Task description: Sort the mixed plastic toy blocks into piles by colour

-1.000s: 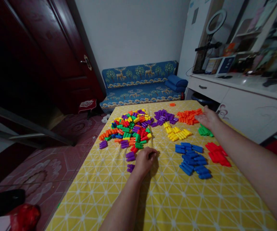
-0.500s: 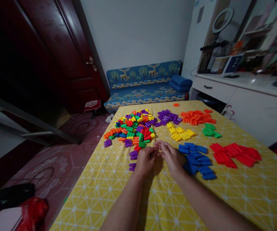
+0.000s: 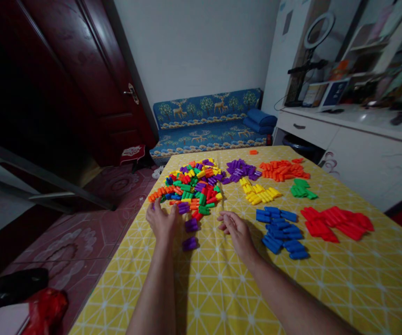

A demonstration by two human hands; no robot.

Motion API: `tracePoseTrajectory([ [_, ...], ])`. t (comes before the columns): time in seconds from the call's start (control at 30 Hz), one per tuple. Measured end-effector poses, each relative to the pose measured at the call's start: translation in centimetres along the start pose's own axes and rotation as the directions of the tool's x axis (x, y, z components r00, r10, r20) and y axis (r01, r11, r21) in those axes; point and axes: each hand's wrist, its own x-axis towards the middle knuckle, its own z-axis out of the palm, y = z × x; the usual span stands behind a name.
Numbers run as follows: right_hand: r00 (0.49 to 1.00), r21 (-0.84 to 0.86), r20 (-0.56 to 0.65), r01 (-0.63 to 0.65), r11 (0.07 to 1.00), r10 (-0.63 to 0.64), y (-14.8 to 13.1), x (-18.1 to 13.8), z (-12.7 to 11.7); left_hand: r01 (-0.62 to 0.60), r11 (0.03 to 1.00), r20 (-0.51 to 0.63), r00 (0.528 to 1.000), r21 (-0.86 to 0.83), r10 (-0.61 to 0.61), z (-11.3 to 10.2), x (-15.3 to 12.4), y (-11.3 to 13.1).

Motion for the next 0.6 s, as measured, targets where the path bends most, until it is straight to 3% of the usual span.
tracePoseTrajectory([
  [0.1, 1.0, -0.01, 0.003, -0.005, 1.0, 0.005, -0.1, 0.1, 0.0, -0.063, 0.997, 0.196, 0.978, -0.035, 0.068, 1.3, 0.4, -0.5],
  [0.23, 1.0, 0.015, 0.005, 0.001, 1.0, -0.001, -0.1, 0.2, 0.0, -0.238, 0.967, 0.245, 0.936, -0.088, 0.252, 2.7, 0.8, 0.7],
  [0.4, 1.0, 0.019, 0.01, -0.005, 1.0, 0.005, -0.1, 0.2, 0.1, -0.357, 0.907, 0.415, 0.807, -0.224, 0.421, 3.2, 0.2, 2.4],
  [0.5, 1.0, 0.006, 0.022, 0.001, 1.0, -0.001, 0.0, 0.2, 0.1, -0.258, 0.901, 0.504, 0.759, -0.349, 0.412, 2.7, -0.5, 2.8],
  [0.53, 1.0, 0.004, 0.025, -0.001, 1.0, 0.001, 0.0, 0.2, 0.0, -0.194, 0.904, 0.514, 0.768, -0.382, 0.382, 2.5, -0.6, 2.9],
  [0.6, 1.0, 0.001, 0.028, -0.009, 1.0, 0.008, 0.1, 0.2, 0.0, -0.091, 0.902, 0.455, 0.84, -0.421, 0.297, 2.1, -0.1, 2.7],
])
